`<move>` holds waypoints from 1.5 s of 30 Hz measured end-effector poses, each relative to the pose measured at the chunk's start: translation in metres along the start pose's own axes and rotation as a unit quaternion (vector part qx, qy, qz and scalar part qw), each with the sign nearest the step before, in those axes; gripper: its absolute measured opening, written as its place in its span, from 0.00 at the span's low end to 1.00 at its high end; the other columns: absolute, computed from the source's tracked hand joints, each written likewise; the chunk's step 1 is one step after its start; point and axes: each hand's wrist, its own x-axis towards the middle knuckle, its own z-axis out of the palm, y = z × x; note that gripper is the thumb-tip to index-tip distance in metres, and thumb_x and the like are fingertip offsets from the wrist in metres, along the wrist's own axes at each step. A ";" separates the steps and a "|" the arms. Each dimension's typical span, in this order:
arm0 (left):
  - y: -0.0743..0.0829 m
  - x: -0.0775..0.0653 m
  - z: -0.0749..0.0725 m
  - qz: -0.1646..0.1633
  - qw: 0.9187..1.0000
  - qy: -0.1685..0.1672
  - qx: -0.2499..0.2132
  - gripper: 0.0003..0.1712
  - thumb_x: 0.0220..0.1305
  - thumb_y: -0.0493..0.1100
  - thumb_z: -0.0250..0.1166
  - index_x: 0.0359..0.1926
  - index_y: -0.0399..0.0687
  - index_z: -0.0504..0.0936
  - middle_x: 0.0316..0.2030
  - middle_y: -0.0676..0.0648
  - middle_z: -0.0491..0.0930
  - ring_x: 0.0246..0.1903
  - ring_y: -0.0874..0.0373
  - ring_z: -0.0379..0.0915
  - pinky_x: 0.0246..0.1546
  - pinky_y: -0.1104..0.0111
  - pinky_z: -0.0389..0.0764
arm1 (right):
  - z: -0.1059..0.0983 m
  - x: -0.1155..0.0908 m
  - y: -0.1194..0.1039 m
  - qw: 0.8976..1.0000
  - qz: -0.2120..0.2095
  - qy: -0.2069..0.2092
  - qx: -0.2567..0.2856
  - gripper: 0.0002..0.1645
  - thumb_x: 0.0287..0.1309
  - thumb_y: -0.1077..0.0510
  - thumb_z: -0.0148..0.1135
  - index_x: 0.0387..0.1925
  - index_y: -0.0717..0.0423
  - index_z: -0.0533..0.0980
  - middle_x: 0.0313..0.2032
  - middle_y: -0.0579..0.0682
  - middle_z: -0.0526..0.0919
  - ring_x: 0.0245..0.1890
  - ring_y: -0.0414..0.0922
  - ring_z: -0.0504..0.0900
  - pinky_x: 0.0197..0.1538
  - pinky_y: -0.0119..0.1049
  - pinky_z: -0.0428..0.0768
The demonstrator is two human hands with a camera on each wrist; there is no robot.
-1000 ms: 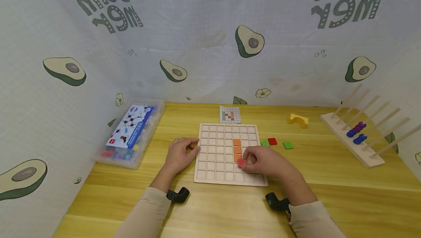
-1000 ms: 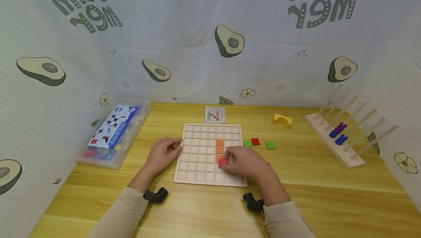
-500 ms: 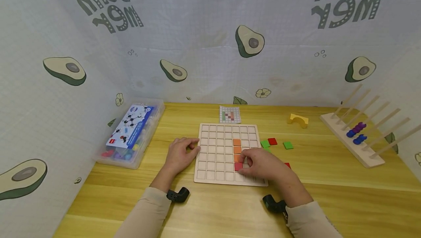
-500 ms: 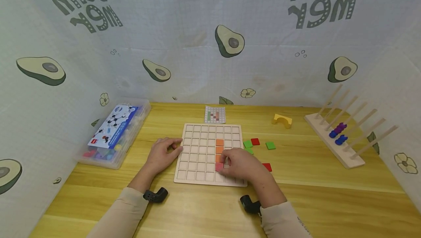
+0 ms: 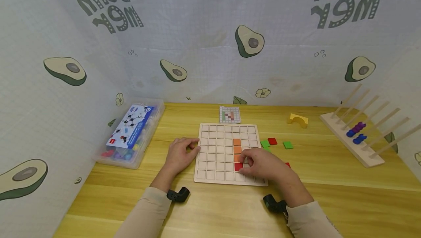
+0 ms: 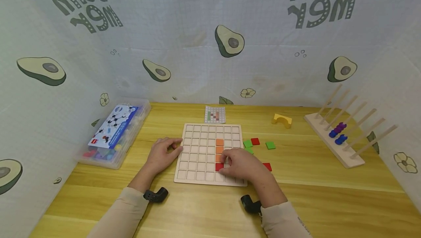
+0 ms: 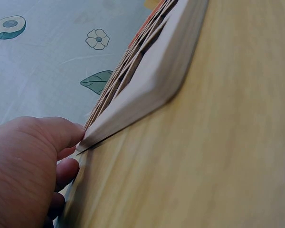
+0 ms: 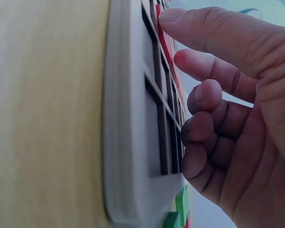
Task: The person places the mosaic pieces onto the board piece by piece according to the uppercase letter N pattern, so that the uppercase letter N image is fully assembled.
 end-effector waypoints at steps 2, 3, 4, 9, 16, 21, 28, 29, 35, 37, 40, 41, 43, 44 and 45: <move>0.000 0.000 0.000 -0.001 1.000 0.000 0.000 0.18 0.59 0.54 0.62 0.48 0.55 0.82 0.27 0.61 0.72 0.30 0.61 0.62 0.37 0.65 0.61 | -0.002 0.000 0.002 1.000 0.020 -0.002 0.018 0.13 0.44 0.47 0.71 0.30 0.40 0.74 0.19 0.43 0.70 0.20 0.40 0.68 0.24 0.34 0.66; 0.000 0.000 0.000 -0.002 1.000 0.001 0.000 0.18 0.59 0.54 0.62 0.48 0.55 0.82 0.27 0.61 0.72 0.30 0.61 0.62 0.37 0.65 0.61 | -0.004 -0.001 0.003 0.999 0.025 -0.001 0.025 0.13 0.44 0.47 0.71 0.30 0.40 0.75 0.19 0.43 0.70 0.20 0.40 0.68 0.24 0.34 0.66; 0.000 0.000 0.000 -0.002 1.000 0.002 0.000 0.17 0.59 0.54 0.62 0.48 0.55 0.82 0.27 0.61 0.72 0.30 0.61 0.62 0.37 0.65 0.61 | -0.005 -0.001 0.005 0.999 0.035 0.000 0.029 0.14 0.44 0.46 0.71 0.31 0.40 0.75 0.19 0.44 0.70 0.20 0.41 0.68 0.24 0.34 0.66; -0.001 0.001 0.000 0.005 1.000 0.011 -0.002 0.17 0.59 0.52 0.63 0.48 0.55 0.83 0.27 0.60 0.72 0.30 0.61 0.62 0.37 0.64 0.62 | -0.016 -0.001 0.015 0.998 0.056 0.009 0.034 0.18 0.44 0.45 0.71 0.36 0.44 0.75 0.21 0.46 0.69 0.20 0.42 0.67 0.23 0.34 0.64; -0.003 0.002 0.001 0.010 1.000 0.015 -0.002 0.17 0.59 0.53 0.63 0.48 0.56 0.83 0.27 0.61 0.72 0.30 0.62 0.62 0.37 0.65 0.62 | -0.033 -0.005 0.037 0.995 0.059 0.017 0.076 0.24 0.48 0.47 0.69 0.46 0.49 0.74 0.22 0.48 0.68 0.17 0.44 0.65 0.20 0.34 0.64; -0.002 0.003 0.001 0.009 1.000 0.015 0.000 0.17 0.58 0.53 0.63 0.47 0.56 0.83 0.27 0.61 0.72 0.30 0.62 0.63 0.38 0.65 0.62 | -0.046 -0.008 0.055 0.995 0.061 0.036 0.064 0.27 0.48 0.46 0.69 0.49 0.50 0.73 0.23 0.49 0.68 0.18 0.45 0.66 0.21 0.36 0.66; -0.001 0.003 0.001 0.005 1.000 0.009 -0.003 0.17 0.59 0.53 0.63 0.48 0.57 0.82 0.27 0.61 0.73 0.30 0.62 0.63 0.38 0.65 0.62 | -0.060 -0.008 0.082 0.996 0.072 0.050 0.026 0.33 0.47 0.43 0.69 0.53 0.51 0.71 0.25 0.49 0.69 0.23 0.45 0.67 0.25 0.36 0.66; -0.002 0.003 0.001 0.005 1.000 0.009 -0.002 0.17 0.59 0.53 0.63 0.48 0.57 0.82 0.28 0.61 0.73 0.30 0.62 0.63 0.38 0.65 0.62 | -0.061 -0.008 0.085 0.996 0.072 0.047 0.025 0.34 0.47 0.42 0.69 0.53 0.51 0.71 0.25 0.48 0.69 0.23 0.45 0.67 0.26 0.36 0.66; -0.002 0.002 0.002 0.007 1.000 0.010 0.001 0.17 0.59 0.54 0.62 0.48 0.57 0.82 0.28 0.61 0.73 0.30 0.62 0.63 0.39 0.65 0.62 | -0.069 -0.002 0.101 0.996 0.079 0.025 0.031 0.36 0.47 0.40 0.67 0.55 0.53 0.69 0.26 0.49 0.70 0.24 0.45 0.68 0.28 0.37 0.66; -0.002 0.002 0.002 0.007 1.000 0.010 0.001 0.17 0.59 0.54 0.63 0.48 0.56 0.82 0.28 0.61 0.73 0.30 0.62 0.63 0.39 0.65 0.62 | -0.070 0.001 0.105 0.996 0.085 0.020 0.032 0.37 0.47 0.40 0.68 0.55 0.53 0.69 0.27 0.50 0.70 0.25 0.46 0.68 0.29 0.38 0.66; -0.002 0.001 0.003 0.005 1.000 0.008 0.001 0.17 0.59 0.53 0.63 0.48 0.56 0.82 0.28 0.61 0.73 0.30 0.62 0.63 0.39 0.64 0.62 | -0.072 0.006 0.111 0.995 0.092 0.011 0.037 0.37 0.46 0.41 0.69 0.55 0.53 0.70 0.27 0.50 0.70 0.26 0.46 0.68 0.29 0.37 0.67; -0.002 0.001 0.003 0.004 1.000 0.008 0.001 0.17 0.59 0.53 0.63 0.48 0.56 0.82 0.28 0.61 0.73 0.30 0.62 0.63 0.39 0.64 0.62 | -0.073 0.007 0.112 0.994 0.097 0.007 0.041 0.37 0.46 0.41 0.69 0.55 0.52 0.70 0.27 0.50 0.70 0.26 0.46 0.69 0.28 0.37 0.67; -0.002 0.001 0.003 0.002 1.000 0.007 0.001 0.17 0.59 0.53 0.63 0.48 0.56 0.82 0.28 0.61 0.73 0.30 0.62 0.63 0.38 0.64 0.62 | -0.074 0.009 0.114 0.994 0.099 0.001 0.050 0.36 0.46 0.42 0.69 0.55 0.51 0.70 0.28 0.51 0.70 0.26 0.47 0.69 0.28 0.37 0.67; -0.002 0.001 0.003 0.000 1.000 0.006 0.003 0.17 0.59 0.53 0.62 0.48 0.57 0.82 0.28 0.61 0.73 0.30 0.62 0.63 0.38 0.65 0.62 | -0.074 0.010 0.116 0.994 0.098 -0.002 0.057 0.37 0.46 0.42 0.69 0.56 0.52 0.69 0.28 0.51 0.70 0.26 0.47 0.69 0.28 0.37 0.67; -0.001 0.000 0.003 0.000 1.000 0.007 0.003 0.16 0.59 0.53 0.63 0.48 0.57 0.82 0.27 0.61 0.73 0.31 0.62 0.63 0.38 0.65 0.62 | -0.074 0.011 0.116 0.993 0.099 -0.004 0.063 0.37 0.46 0.42 0.69 0.56 0.52 0.69 0.28 0.51 0.70 0.27 0.47 0.69 0.28 0.37 0.67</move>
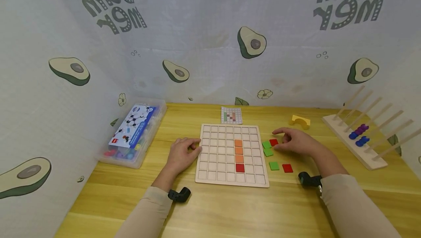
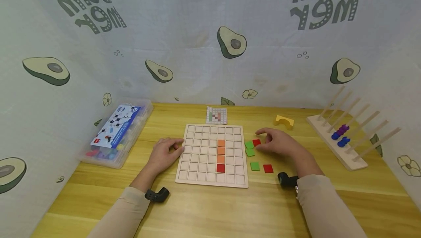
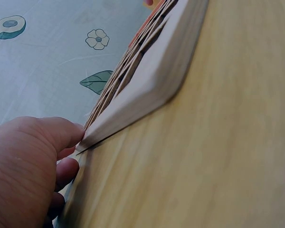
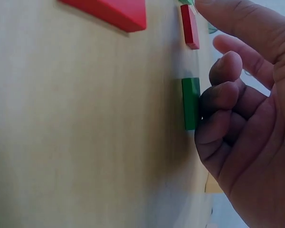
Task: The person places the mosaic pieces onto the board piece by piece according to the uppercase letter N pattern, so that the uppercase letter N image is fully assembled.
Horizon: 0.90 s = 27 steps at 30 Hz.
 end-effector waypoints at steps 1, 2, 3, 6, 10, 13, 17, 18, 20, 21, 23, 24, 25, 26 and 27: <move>0.000 0.000 0.000 -0.001 1.000 0.000 0.000 0.16 0.59 0.53 0.63 0.48 0.57 0.82 0.27 0.62 0.73 0.31 0.62 0.63 0.38 0.65 0.62 | 0.000 0.001 0.000 1.000 -0.001 -0.002 0.004 0.37 0.46 0.42 0.69 0.56 0.52 0.69 0.28 0.51 0.70 0.27 0.47 0.69 0.28 0.37 0.67; 0.000 0.000 0.000 -0.001 1.000 0.000 0.000 0.16 0.59 0.53 0.63 0.48 0.57 0.82 0.27 0.62 0.73 0.31 0.62 0.63 0.38 0.65 0.62 | 0.000 0.001 0.000 1.000 0.000 -0.004 0.008 0.37 0.46 0.42 0.69 0.56 0.52 0.69 0.28 0.51 0.70 0.27 0.47 0.69 0.29 0.38 0.67; 0.000 0.000 0.000 -0.001 1.000 0.000 0.000 0.16 0.59 0.53 0.63 0.48 0.57 0.82 0.27 0.62 0.72 0.31 0.62 0.63 0.38 0.65 0.62 | 0.000 0.002 0.001 1.000 0.001 -0.006 0.012 0.37 0.46 0.42 0.69 0.56 0.52 0.69 0.28 0.51 0.70 0.27 0.47 0.68 0.28 0.37 0.67; 0.001 -0.001 0.000 0.002 1.000 0.002 -0.001 0.16 0.58 0.52 0.64 0.47 0.56 0.83 0.27 0.62 0.72 0.31 0.62 0.64 0.39 0.65 0.62 | 0.000 0.003 0.001 1.000 0.004 -0.013 0.018 0.37 0.45 0.43 0.70 0.56 0.52 0.69 0.27 0.51 0.69 0.26 0.47 0.68 0.28 0.37 0.66; 0.000 0.000 0.000 0.003 1.000 0.003 0.003 0.16 0.58 0.52 0.64 0.47 0.56 0.83 0.27 0.62 0.73 0.31 0.62 0.64 0.39 0.65 0.63 | 0.002 0.004 0.001 1.000 0.009 -0.018 0.020 0.36 0.46 0.43 0.69 0.56 0.52 0.70 0.27 0.51 0.69 0.26 0.47 0.68 0.27 0.36 0.66; 0.000 0.000 0.000 0.002 1.000 0.002 0.008 0.16 0.58 0.52 0.64 0.47 0.56 0.82 0.27 0.62 0.73 0.31 0.63 0.64 0.39 0.65 0.63 | 0.002 0.004 0.002 1.000 0.009 -0.018 0.015 0.36 0.46 0.43 0.69 0.56 0.51 0.70 0.27 0.51 0.68 0.26 0.47 0.68 0.27 0.36 0.65; 0.000 0.000 0.000 0.002 1.000 0.000 0.009 0.16 0.58 0.52 0.64 0.47 0.56 0.82 0.27 0.62 0.73 0.31 0.62 0.64 0.39 0.65 0.63 | 0.002 0.005 0.003 1.000 0.004 -0.017 0.011 0.35 0.47 0.43 0.69 0.55 0.51 0.71 0.26 0.51 0.68 0.25 0.47 0.67 0.27 0.37 0.64; 0.000 0.000 0.000 0.002 1.000 0.001 0.009 0.16 0.58 0.52 0.64 0.47 0.56 0.82 0.27 0.62 0.73 0.31 0.62 0.64 0.39 0.65 0.63 | 0.002 0.005 0.003 1.000 0.003 -0.017 0.011 0.34 0.47 0.42 0.68 0.54 0.52 0.71 0.27 0.51 0.68 0.25 0.47 0.67 0.27 0.37 0.64; 0.000 0.000 -0.001 0.004 1.000 0.002 0.008 0.17 0.58 0.52 0.64 0.47 0.56 0.83 0.27 0.62 0.74 0.31 0.62 0.65 0.39 0.64 0.63 | 0.002 0.005 0.004 1.000 0.002 -0.014 0.009 0.31 0.48 0.43 0.68 0.52 0.52 0.72 0.27 0.51 0.68 0.26 0.47 0.67 0.28 0.37 0.65; 0.001 0.000 -0.001 0.004 1.000 0.001 0.007 0.17 0.58 0.52 0.64 0.48 0.56 0.83 0.27 0.61 0.74 0.31 0.62 0.65 0.39 0.64 0.63 | 0.002 0.005 0.005 1.000 0.003 -0.012 0.010 0.29 0.49 0.44 0.68 0.51 0.53 0.73 0.27 0.51 0.68 0.26 0.47 0.67 0.28 0.37 0.65; 0.001 0.000 -0.001 0.005 1.000 0.001 0.005 0.17 0.58 0.52 0.63 0.48 0.55 0.83 0.28 0.61 0.74 0.31 0.62 0.65 0.39 0.64 0.63 | 0.002 0.004 0.005 1.000 0.001 -0.007 0.009 0.25 0.50 0.46 0.67 0.48 0.53 0.74 0.27 0.51 0.68 0.27 0.46 0.67 0.29 0.37 0.65; 0.001 0.000 -0.001 0.005 1.000 0.001 0.004 0.17 0.58 0.52 0.63 0.48 0.56 0.82 0.28 0.61 0.74 0.31 0.62 0.65 0.38 0.64 0.63 | 0.002 0.004 0.005 1.000 0.000 -0.005 0.008 0.23 0.51 0.47 0.67 0.47 0.54 0.75 0.27 0.51 0.68 0.27 0.46 0.67 0.29 0.37 0.65; 0.001 0.000 -0.001 0.006 1.000 0.001 0.003 0.17 0.59 0.52 0.63 0.47 0.56 0.83 0.28 0.61 0.74 0.31 0.62 0.65 0.38 0.64 0.63 | 0.002 0.003 0.005 1.000 0.000 -0.003 0.008 0.22 0.52 0.48 0.66 0.46 0.54 0.75 0.27 0.51 0.68 0.27 0.46 0.67 0.29 0.37 0.65; 0.001 0.000 -0.002 0.005 1.000 0.001 0.002 0.17 0.59 0.53 0.63 0.47 0.56 0.83 0.28 0.61 0.74 0.31 0.62 0.64 0.38 0.65 0.63 | 0.002 0.003 0.005 1.000 -0.001 0.000 0.008 0.20 0.52 0.49 0.66 0.45 0.54 0.76 0.27 0.51 0.68 0.27 0.46 0.67 0.29 0.37 0.65; 0.001 0.000 -0.002 0.006 1.000 0.001 0.002 0.17 0.59 0.53 0.63 0.47 0.56 0.83 0.27 0.61 0.74 0.31 0.62 0.64 0.38 0.65 0.63 | 0.002 0.003 0.005 1.000 -0.003 0.002 0.007 0.20 0.52 0.49 0.66 0.44 0.54 0.76 0.26 0.51 0.68 0.26 0.46 0.67 0.29 0.37 0.65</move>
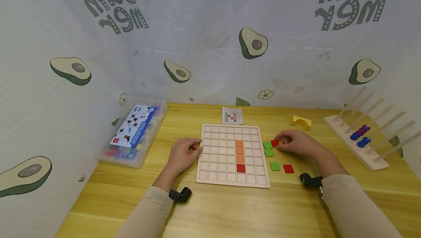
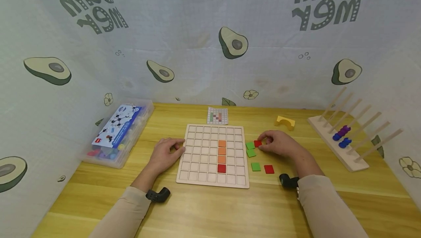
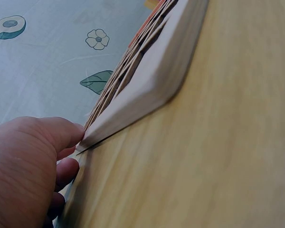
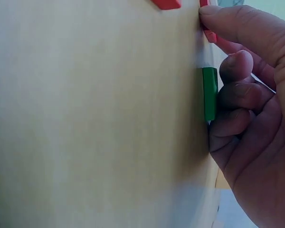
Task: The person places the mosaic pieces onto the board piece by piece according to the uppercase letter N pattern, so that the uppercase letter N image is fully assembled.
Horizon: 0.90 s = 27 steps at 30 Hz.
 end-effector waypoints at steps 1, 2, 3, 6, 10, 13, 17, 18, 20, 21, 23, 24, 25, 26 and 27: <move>0.000 0.000 0.000 0.001 1.000 0.001 0.000 0.17 0.59 0.53 0.63 0.47 0.56 0.83 0.27 0.61 0.74 0.31 0.62 0.64 0.38 0.65 0.63 | 0.000 -0.001 0.000 1.000 -0.002 0.002 -0.002 0.19 0.52 0.49 0.66 0.44 0.54 0.76 0.26 0.51 0.68 0.26 0.46 0.67 0.29 0.36 0.65; 0.000 0.000 0.000 0.002 1.000 0.001 0.000 0.17 0.58 0.53 0.63 0.47 0.56 0.83 0.27 0.61 0.73 0.31 0.62 0.64 0.38 0.65 0.63 | 0.000 -0.001 0.000 1.000 -0.003 0.003 -0.004 0.19 0.52 0.50 0.66 0.44 0.55 0.76 0.26 0.50 0.68 0.26 0.46 0.67 0.28 0.36 0.65; 0.000 0.000 0.000 0.002 1.000 0.002 0.000 0.17 0.58 0.53 0.63 0.47 0.56 0.83 0.27 0.62 0.73 0.31 0.62 0.64 0.38 0.65 0.63 | 0.000 -0.002 0.000 1.000 -0.004 0.005 -0.005 0.20 0.52 0.49 0.66 0.44 0.55 0.76 0.26 0.50 0.68 0.26 0.46 0.67 0.28 0.36 0.65; 0.000 0.000 0.001 0.002 1.000 0.002 0.000 0.16 0.58 0.53 0.63 0.47 0.56 0.83 0.27 0.62 0.73 0.30 0.63 0.64 0.37 0.65 0.62 | 0.000 -0.003 -0.001 1.000 -0.006 0.009 -0.010 0.20 0.52 0.49 0.66 0.43 0.56 0.76 0.26 0.50 0.68 0.25 0.46 0.67 0.28 0.36 0.65; 0.000 -0.001 0.001 0.002 1.000 0.001 -0.003 0.16 0.58 0.53 0.63 0.47 0.56 0.83 0.27 0.63 0.72 0.30 0.63 0.63 0.37 0.65 0.62 | 0.000 -0.004 -0.001 1.000 -0.004 0.012 -0.015 0.21 0.52 0.47 0.66 0.43 0.55 0.76 0.26 0.50 0.68 0.26 0.45 0.67 0.28 0.36 0.65; 0.000 -0.001 0.001 0.002 1.000 0.002 -0.006 0.16 0.59 0.53 0.63 0.47 0.56 0.83 0.27 0.63 0.72 0.30 0.62 0.63 0.36 0.65 0.62 | -0.001 -0.007 -0.003 1.000 -0.004 0.016 -0.017 0.21 0.52 0.47 0.66 0.43 0.55 0.76 0.27 0.50 0.69 0.26 0.46 0.68 0.28 0.37 0.65; 0.000 -0.001 0.002 0.000 1.000 0.003 -0.007 0.16 0.59 0.53 0.63 0.47 0.57 0.83 0.27 0.63 0.72 0.30 0.62 0.63 0.36 0.65 0.61 | -0.002 -0.011 -0.008 1.000 -0.006 0.022 -0.015 0.23 0.52 0.46 0.66 0.45 0.55 0.75 0.28 0.50 0.70 0.26 0.46 0.68 0.27 0.37 0.66; 0.000 -0.001 0.002 0.000 1.000 0.003 -0.007 0.16 0.59 0.52 0.63 0.47 0.57 0.83 0.27 0.63 0.72 0.30 0.62 0.63 0.36 0.65 0.61 | -0.002 -0.013 -0.011 1.000 -0.006 0.024 -0.013 0.23 0.52 0.46 0.66 0.45 0.55 0.75 0.28 0.50 0.70 0.26 0.46 0.68 0.27 0.37 0.66; 0.000 -0.001 0.001 -0.003 1.000 0.002 -0.007 0.16 0.58 0.52 0.63 0.47 0.57 0.83 0.27 0.63 0.72 0.30 0.62 0.63 0.37 0.65 0.62 | -0.001 -0.016 -0.015 1.000 -0.009 0.028 -0.012 0.23 0.51 0.46 0.66 0.45 0.54 0.75 0.28 0.50 0.70 0.26 0.46 0.68 0.27 0.36 0.67; 0.000 -0.001 0.001 -0.004 1.000 0.001 -0.007 0.16 0.58 0.52 0.63 0.47 0.56 0.83 0.27 0.62 0.72 0.30 0.62 0.63 0.37 0.65 0.62 | 0.000 -0.017 -0.018 0.999 -0.012 0.030 -0.011 0.23 0.51 0.46 0.67 0.44 0.54 0.75 0.28 0.50 0.70 0.26 0.46 0.68 0.27 0.36 0.67; 0.001 -0.001 0.000 -0.004 1.000 0.001 -0.007 0.16 0.58 0.52 0.63 0.47 0.56 0.83 0.27 0.62 0.72 0.30 0.62 0.63 0.37 0.65 0.62 | 0.002 -0.019 -0.024 0.999 -0.016 0.033 -0.009 0.22 0.50 0.46 0.67 0.44 0.53 0.76 0.28 0.50 0.70 0.26 0.46 0.69 0.27 0.36 0.68; 0.001 -0.001 0.000 -0.005 1.000 -0.001 -0.007 0.16 0.59 0.52 0.63 0.47 0.56 0.83 0.27 0.62 0.72 0.30 0.62 0.63 0.37 0.65 0.62 | 0.003 -0.020 -0.026 0.999 -0.021 0.035 -0.011 0.22 0.50 0.46 0.68 0.43 0.53 0.76 0.27 0.50 0.70 0.26 0.46 0.69 0.27 0.36 0.68; 0.001 -0.001 0.000 -0.005 1.000 -0.001 -0.007 0.16 0.59 0.52 0.63 0.47 0.56 0.83 0.27 0.62 0.72 0.30 0.62 0.63 0.37 0.65 0.62 | 0.005 -0.021 -0.028 0.999 -0.025 0.036 -0.014 0.22 0.50 0.46 0.68 0.43 0.52 0.76 0.27 0.50 0.71 0.27 0.46 0.69 0.27 0.36 0.68; 0.000 -0.001 0.000 -0.004 1.000 -0.001 -0.006 0.16 0.59 0.52 0.63 0.47 0.56 0.83 0.27 0.62 0.72 0.31 0.62 0.63 0.37 0.65 0.62 | 0.006 -0.022 -0.030 0.999 -0.030 0.037 -0.015 0.21 0.50 0.45 0.68 0.43 0.52 0.76 0.27 0.50 0.71 0.27 0.46 0.69 0.28 0.36 0.68; 0.000 -0.001 0.000 -0.004 1.000 0.000 -0.006 0.16 0.59 0.52 0.63 0.47 0.56 0.83 0.27 0.62 0.72 0.30 0.62 0.63 0.37 0.65 0.62 | 0.008 -0.022 -0.032 0.999 -0.033 0.039 -0.015 0.21 0.49 0.45 0.68 0.42 0.52 0.76 0.27 0.50 0.71 0.27 0.46 0.69 0.28 0.36 0.68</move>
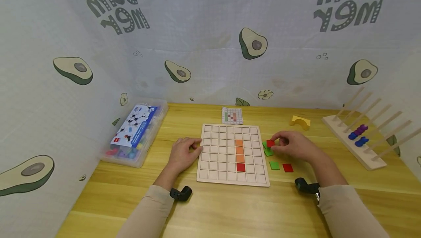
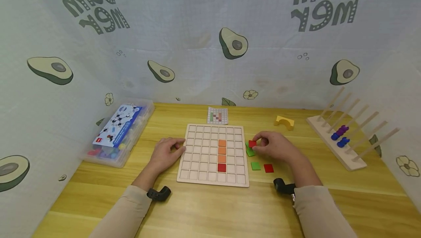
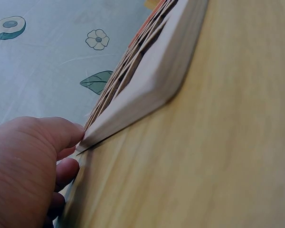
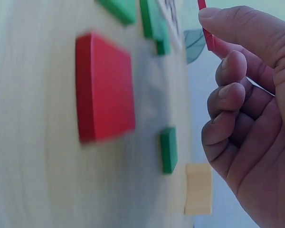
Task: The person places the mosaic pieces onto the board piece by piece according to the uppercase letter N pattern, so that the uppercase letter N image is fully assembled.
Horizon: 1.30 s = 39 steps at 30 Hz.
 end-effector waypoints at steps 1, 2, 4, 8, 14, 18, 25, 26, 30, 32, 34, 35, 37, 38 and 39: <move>0.000 0.000 0.000 0.000 1.000 0.001 -0.001 0.16 0.59 0.52 0.63 0.47 0.56 0.83 0.27 0.62 0.72 0.30 0.62 0.63 0.37 0.65 0.62 | 0.002 0.000 -0.002 1.000 -0.003 0.001 -0.002 0.21 0.49 0.45 0.68 0.42 0.52 0.76 0.27 0.49 0.71 0.27 0.46 0.69 0.28 0.36 0.68; 0.000 0.000 0.000 0.000 1.000 0.002 -0.001 0.16 0.59 0.52 0.63 0.47 0.56 0.83 0.27 0.62 0.72 0.30 0.62 0.63 0.37 0.65 0.62 | 0.004 -0.001 -0.004 1.000 -0.007 0.003 -0.005 0.21 0.49 0.45 0.68 0.42 0.51 0.76 0.26 0.49 0.71 0.27 0.46 0.69 0.28 0.36 0.68; 0.000 0.000 0.000 0.000 1.000 0.002 -0.004 0.16 0.59 0.52 0.63 0.47 0.56 0.83 0.27 0.62 0.72 0.30 0.62 0.63 0.37 0.65 0.62 | 0.007 -0.001 -0.007 1.000 -0.010 0.005 -0.006 0.21 0.50 0.45 0.67 0.42 0.51 0.76 0.26 0.49 0.71 0.26 0.45 0.69 0.28 0.36 0.68; 0.000 0.000 0.000 0.002 1.000 0.003 -0.005 0.16 0.59 0.52 0.63 0.46 0.56 0.83 0.27 0.61 0.73 0.30 0.62 0.63 0.37 0.65 0.62 | 0.016 -0.004 -0.018 1.000 -0.008 -0.001 0.008 0.20 0.49 0.44 0.67 0.41 0.50 0.77 0.25 0.49 0.71 0.26 0.45 0.69 0.28 0.37 0.68; 0.000 0.002 0.000 0.001 1.000 -0.002 0.001 0.16 0.59 0.53 0.62 0.48 0.57 0.82 0.27 0.62 0.73 0.31 0.62 0.64 0.39 0.64 0.63 | 0.031 -0.006 -0.036 0.999 -0.025 -0.011 0.018 0.17 0.48 0.46 0.69 0.39 0.48 0.77 0.24 0.47 0.71 0.24 0.44 0.69 0.27 0.35 0.68; 0.000 0.002 0.000 0.000 1.000 -0.004 0.002 0.17 0.59 0.53 0.63 0.48 0.57 0.82 0.27 0.62 0.73 0.31 0.62 0.64 0.39 0.64 0.63 | 0.041 -0.004 -0.047 0.998 -0.042 -0.023 0.027 0.16 0.48 0.48 0.70 0.38 0.48 0.77 0.23 0.46 0.71 0.24 0.43 0.69 0.26 0.33 0.67; 0.000 0.001 0.000 -0.002 1.000 -0.004 0.001 0.16 0.59 0.53 0.63 0.48 0.58 0.82 0.27 0.62 0.72 0.31 0.62 0.63 0.39 0.65 0.62 | 0.055 0.001 -0.062 0.997 -0.072 -0.034 0.009 0.15 0.46 0.48 0.71 0.35 0.46 0.78 0.20 0.43 0.71 0.22 0.41 0.68 0.25 0.32 0.66; -0.001 0.002 0.000 -0.002 1.000 -0.003 0.002 0.16 0.59 0.53 0.63 0.48 0.58 0.82 0.27 0.62 0.72 0.31 0.62 0.63 0.39 0.65 0.62 | 0.057 0.002 -0.064 0.996 -0.074 -0.037 0.009 0.14 0.46 0.48 0.71 0.35 0.46 0.78 0.20 0.43 0.70 0.22 0.41 0.68 0.25 0.32 0.65; -0.002 0.002 0.001 -0.003 1.000 -0.003 0.004 0.16 0.59 0.53 0.63 0.48 0.58 0.82 0.27 0.62 0.73 0.31 0.63 0.63 0.38 0.65 0.61 | 0.064 0.005 -0.072 0.995 -0.089 -0.041 0.006 0.12 0.47 0.51 0.71 0.34 0.46 0.78 0.19 0.42 0.70 0.21 0.39 0.68 0.26 0.32 0.67; -0.002 0.002 0.001 -0.003 1.000 -0.003 0.004 0.16 0.59 0.54 0.62 0.48 0.58 0.82 0.27 0.62 0.73 0.31 0.63 0.63 0.38 0.65 0.61 | 0.068 0.007 -0.075 0.994 -0.101 -0.040 -0.004 0.11 0.47 0.51 0.70 0.33 0.45 0.78 0.19 0.41 0.70 0.20 0.38 0.68 0.26 0.32 0.67; -0.002 0.002 0.001 -0.002 1.000 -0.002 0.005 0.16 0.59 0.54 0.62 0.48 0.58 0.82 0.27 0.62 0.73 0.31 0.62 0.63 0.39 0.64 0.62 | 0.072 0.009 -0.078 0.993 -0.111 -0.043 -0.011 0.10 0.48 0.51 0.70 0.33 0.45 0.78 0.18 0.41 0.69 0.20 0.38 0.68 0.26 0.32 0.67; -0.002 0.002 0.001 -0.002 1.000 -0.002 0.006 0.17 0.59 0.54 0.62 0.48 0.58 0.82 0.27 0.62 0.73 0.31 0.62 0.63 0.39 0.64 0.62 | 0.073 0.010 -0.079 0.992 -0.116 -0.045 -0.015 0.10 0.48 0.51 0.69 0.33 0.45 0.77 0.17 0.41 0.69 0.19 0.38 0.67 0.26 0.32 0.67; -0.002 0.003 0.002 -0.001 1.000 -0.002 0.007 0.17 0.58 0.53 0.63 0.48 0.58 0.82 0.27 0.62 0.73 0.31 0.62 0.63 0.39 0.64 0.62 | 0.077 0.012 -0.081 0.991 -0.121 -0.046 -0.022 0.10 0.48 0.50 0.69 0.32 0.44 0.77 0.17 0.40 0.68 0.19 0.37 0.67 0.25 0.31 0.66; -0.002 0.003 0.002 -0.002 1.000 -0.002 0.007 0.17 0.59 0.53 0.63 0.48 0.58 0.82 0.27 0.62 0.72 0.31 0.62 0.63 0.39 0.64 0.62 | 0.078 0.012 -0.082 0.991 -0.121 -0.047 -0.024 0.09 0.48 0.50 0.69 0.32 0.44 0.77 0.17 0.40 0.68 0.19 0.37 0.67 0.25 0.31 0.66; -0.002 0.003 0.002 -0.002 1.000 -0.003 0.007 0.16 0.58 0.53 0.63 0.48 0.58 0.82 0.27 0.62 0.72 0.31 0.62 0.63 0.39 0.64 0.62 | 0.079 0.013 -0.082 0.991 -0.121 -0.049 -0.025 0.09 0.49 0.50 0.69 0.32 0.44 0.77 0.17 0.40 0.68 0.19 0.37 0.67 0.25 0.32 0.66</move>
